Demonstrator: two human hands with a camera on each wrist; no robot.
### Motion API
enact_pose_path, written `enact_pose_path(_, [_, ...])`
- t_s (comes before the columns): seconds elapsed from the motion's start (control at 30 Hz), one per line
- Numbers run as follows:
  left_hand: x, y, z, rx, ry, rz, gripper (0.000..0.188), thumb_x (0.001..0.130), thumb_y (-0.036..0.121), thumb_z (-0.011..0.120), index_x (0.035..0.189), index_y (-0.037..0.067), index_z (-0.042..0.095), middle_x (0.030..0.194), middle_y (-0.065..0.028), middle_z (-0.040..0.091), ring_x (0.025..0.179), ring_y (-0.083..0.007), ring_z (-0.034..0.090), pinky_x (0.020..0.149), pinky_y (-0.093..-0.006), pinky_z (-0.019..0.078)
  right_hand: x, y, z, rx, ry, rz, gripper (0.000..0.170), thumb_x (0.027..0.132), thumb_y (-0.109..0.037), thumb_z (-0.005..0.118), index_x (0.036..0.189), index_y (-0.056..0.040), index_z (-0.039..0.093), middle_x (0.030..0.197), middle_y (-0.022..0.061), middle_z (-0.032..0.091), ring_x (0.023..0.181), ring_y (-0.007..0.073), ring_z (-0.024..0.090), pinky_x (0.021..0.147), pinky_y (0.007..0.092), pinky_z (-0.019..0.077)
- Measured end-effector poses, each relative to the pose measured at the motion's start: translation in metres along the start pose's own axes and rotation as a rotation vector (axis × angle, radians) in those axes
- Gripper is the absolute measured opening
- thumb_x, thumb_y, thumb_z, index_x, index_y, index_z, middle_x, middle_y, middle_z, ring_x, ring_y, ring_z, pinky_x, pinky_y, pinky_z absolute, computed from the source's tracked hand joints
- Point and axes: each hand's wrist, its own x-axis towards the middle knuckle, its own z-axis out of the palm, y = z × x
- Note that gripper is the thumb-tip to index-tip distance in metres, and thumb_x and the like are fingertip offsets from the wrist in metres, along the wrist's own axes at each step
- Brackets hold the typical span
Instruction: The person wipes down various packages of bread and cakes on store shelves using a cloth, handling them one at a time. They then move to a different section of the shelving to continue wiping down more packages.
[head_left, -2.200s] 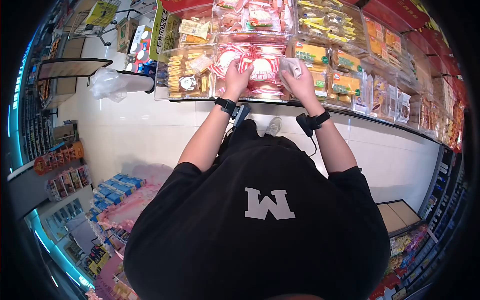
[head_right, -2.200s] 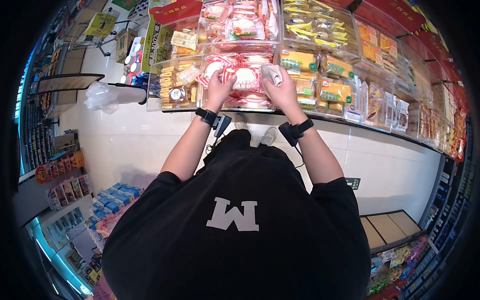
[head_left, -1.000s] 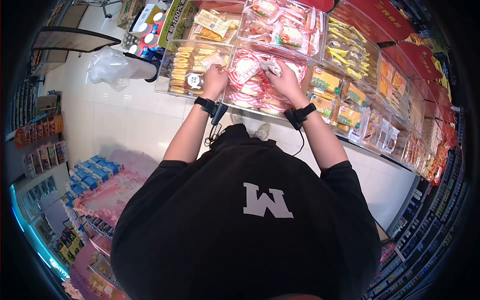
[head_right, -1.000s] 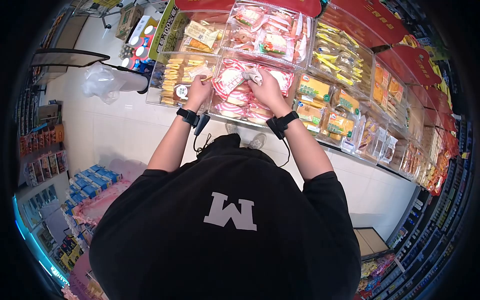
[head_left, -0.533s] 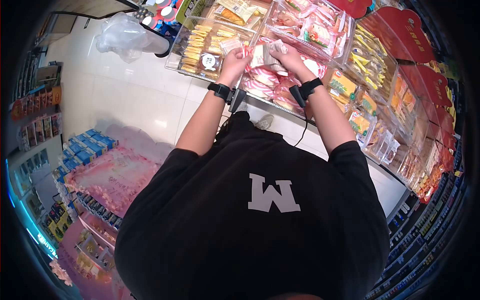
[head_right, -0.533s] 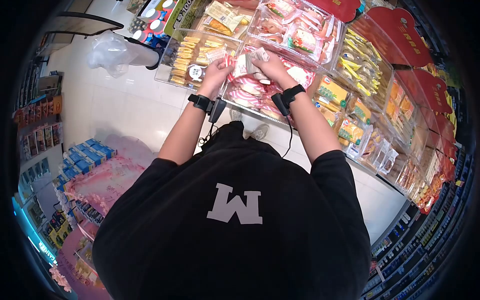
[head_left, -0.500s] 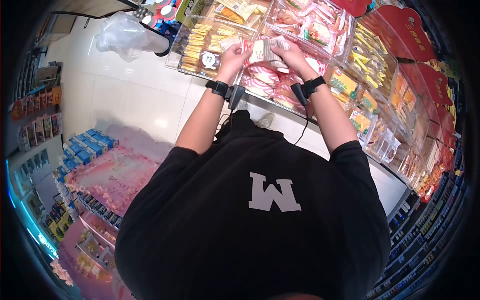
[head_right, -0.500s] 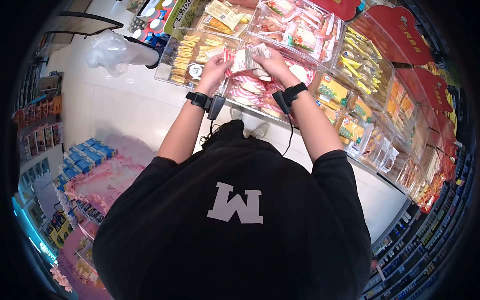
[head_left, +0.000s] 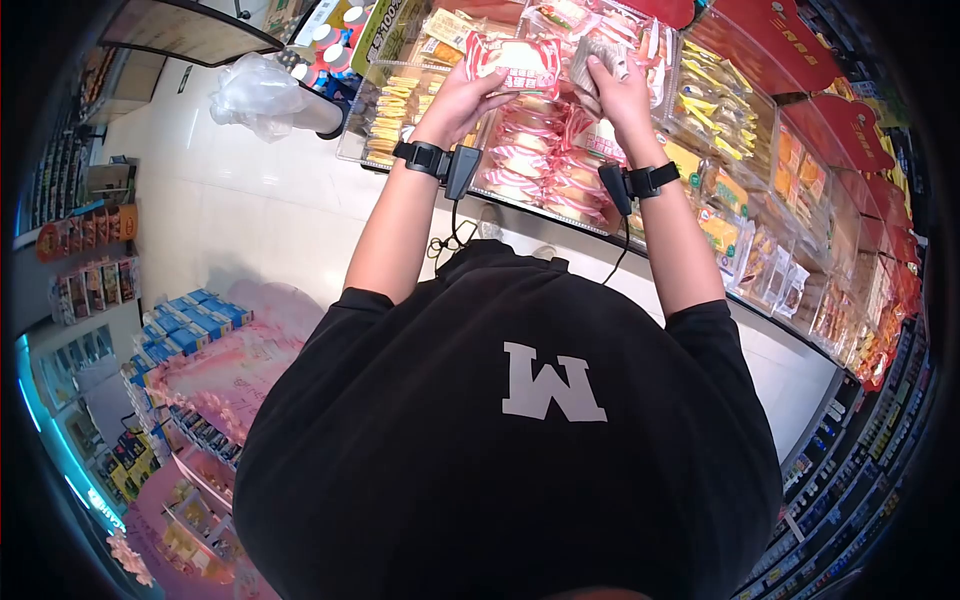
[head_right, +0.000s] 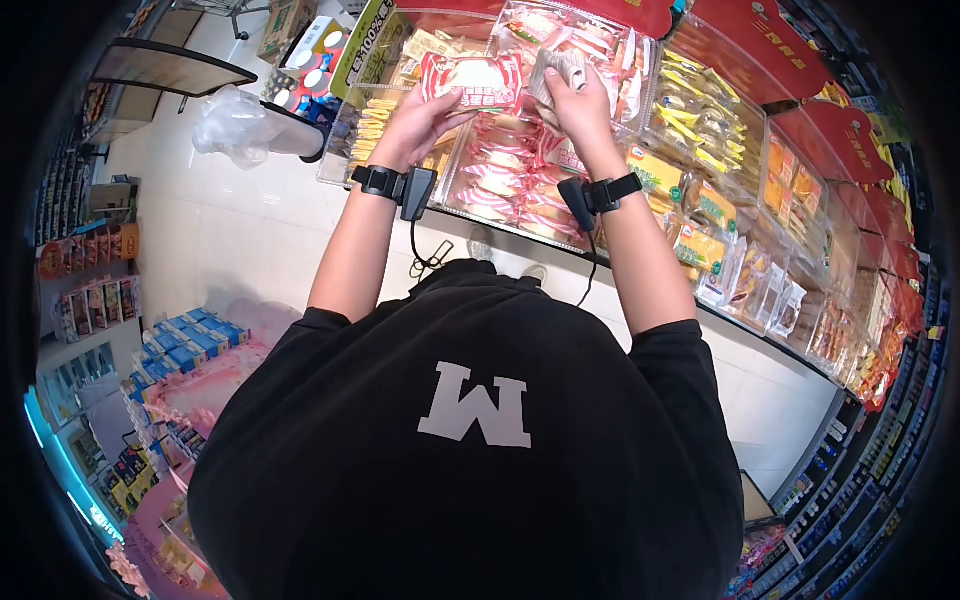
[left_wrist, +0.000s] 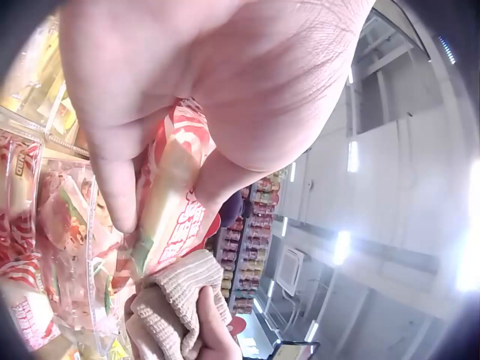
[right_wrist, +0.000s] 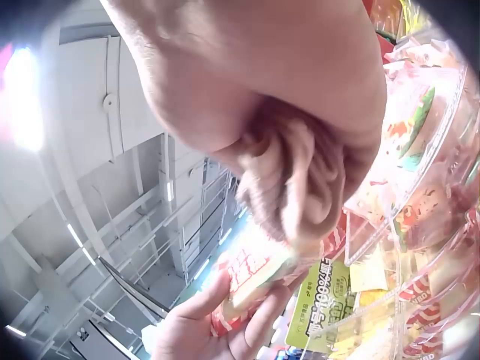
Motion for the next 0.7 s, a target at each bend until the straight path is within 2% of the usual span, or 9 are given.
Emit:
enact_pose_path(0.07, [-0.002, -0.002, 0.005, 0.014, -0.037, -0.005, 0.041, 0.095, 0.005, 0.06, 0.134, 0.009, 0.046, 0.12, -0.0105, 0.062, 0.109, -0.0205, 0.064, 0.093, -0.0354, 0.0571, -0.01, -0.002, 0.003, -0.074, 0.132, -0.138, 0.033, 0.091, -0.021, 0.069, 0.115, 0.0008, 0.061, 0.1, 0.009, 0.07, 0.086, 0.0135, 0.067, 0.076, 0.0299, 0.0532])
enact_pose_path(0.17, [-0.004, -0.008, 0.024, 0.109, -0.201, -0.011, 0.043, 0.092, 0.004, 0.063, 0.132, 0.009, 0.047, 0.119, -0.008, 0.062, 0.106, -0.0197, 0.065, 0.088, -0.0346, 0.0576, -0.031, -0.01, 0.031, -0.241, -0.084, -0.378, 0.031, 0.088, -0.015, 0.069, 0.117, -0.0064, 0.064, 0.109, 0.0099, 0.07, 0.096, 0.0218, 0.068, 0.083, 0.0325, 0.0532])
enact_pose_path(0.23, [-0.002, -0.017, 0.037, 0.173, -0.157, 0.029, 0.045, 0.091, 0.001, 0.061, 0.132, 0.007, 0.045, 0.119, -0.0079, 0.061, 0.104, -0.0197, 0.066, 0.087, -0.0358, 0.0583, -0.033, -0.02, 0.043, -0.577, -0.063, -0.91, 0.037, 0.081, -0.007, 0.069, 0.118, -0.0099, 0.065, 0.118, 0.0109, 0.067, 0.106, 0.0293, 0.065, 0.089, 0.036, 0.0522])
enact_pose_path(0.3, [-0.004, -0.013, 0.035, 0.132, -0.204, 0.113, 0.044, 0.094, 0.003, 0.06, 0.133, 0.006, 0.042, 0.122, -0.0089, 0.06, 0.105, -0.0206, 0.066, 0.088, -0.0374, 0.0587, -0.035, -0.022, 0.036, -0.605, -0.073, -0.913, 0.043, 0.076, -0.002, 0.068, 0.117, -0.0101, 0.065, 0.121, 0.0112, 0.066, 0.111, 0.0326, 0.062, 0.091, 0.0389, 0.0511])
enact_pose_path(0.4, [-0.013, -0.01, 0.032, 0.084, -0.112, 0.054, 0.041, 0.096, 0.004, 0.059, 0.133, 0.006, 0.042, 0.122, -0.0097, 0.06, 0.107, -0.0214, 0.065, 0.09, -0.0373, 0.0585, -0.036, -0.018, 0.018, -0.573, 0.056, -0.525, 0.044, 0.076, 0.001, 0.067, 0.118, -0.0084, 0.063, 0.118, 0.0114, 0.065, 0.111, 0.0317, 0.062, 0.093, 0.039, 0.0505])
enact_pose_path(0.5, [-0.011, -0.014, 0.034, 0.078, -0.082, -0.034, 0.039, 0.096, 0.004, 0.058, 0.132, 0.005, 0.042, 0.123, -0.0105, 0.06, 0.107, -0.0217, 0.065, 0.091, -0.0364, 0.0584, -0.041, -0.008, 0.026, -0.643, 0.189, -0.477, 0.046, 0.074, 0.003, 0.065, 0.119, -0.0076, 0.062, 0.119, 0.0127, 0.065, 0.113, 0.0322, 0.061, 0.097, 0.0406, 0.0491])
enact_pose_path(0.57, [-0.009, -0.02, 0.038, 0.003, -0.109, -0.031, 0.037, 0.099, 0.008, 0.055, 0.133, 0.005, 0.042, 0.123, -0.0106, 0.06, 0.107, -0.0217, 0.065, 0.091, -0.0365, 0.0588, -0.048, -0.008, 0.042, -0.619, 0.113, -0.845, 0.052, 0.07, 0.008, 0.063, 0.12, -0.0066, 0.062, 0.122, 0.014, 0.064, 0.119, 0.0338, 0.057, 0.102, 0.0437, 0.0463])
enact_pose_path(0.67, [-0.009, -0.018, 0.042, 0.017, -0.067, -0.019, 0.031, 0.103, 0.015, 0.047, 0.133, 0.006, 0.043, 0.123, -0.0111, 0.059, 0.108, -0.0239, 0.064, 0.092, -0.0401, 0.0583, -0.05, -0.008, 0.036, -0.652, 0.07, -0.889, 0.053, 0.07, 0.008, 0.062, 0.12, -0.0063, 0.062, 0.123, 0.0136, 0.063, 0.12, 0.0335, 0.057, 0.104, 0.0442, 0.0454])
enact_pose_path(0.7, [-0.011, -0.017, 0.044, 0.019, -0.076, -0.017, 0.031, 0.103, 0.015, 0.047, 0.133, 0.006, 0.043, 0.123, -0.0111, 0.059, 0.108, -0.0239, 0.064, 0.092, -0.0401, 0.0583, -0.047, -0.005, 0.027, -0.651, 0.151, -0.744, 0.053, 0.069, 0.008, 0.063, 0.12, -0.0061, 0.062, 0.124, 0.0135, 0.063, 0.12, 0.0331, 0.057, 0.104, 0.0444, 0.0449])
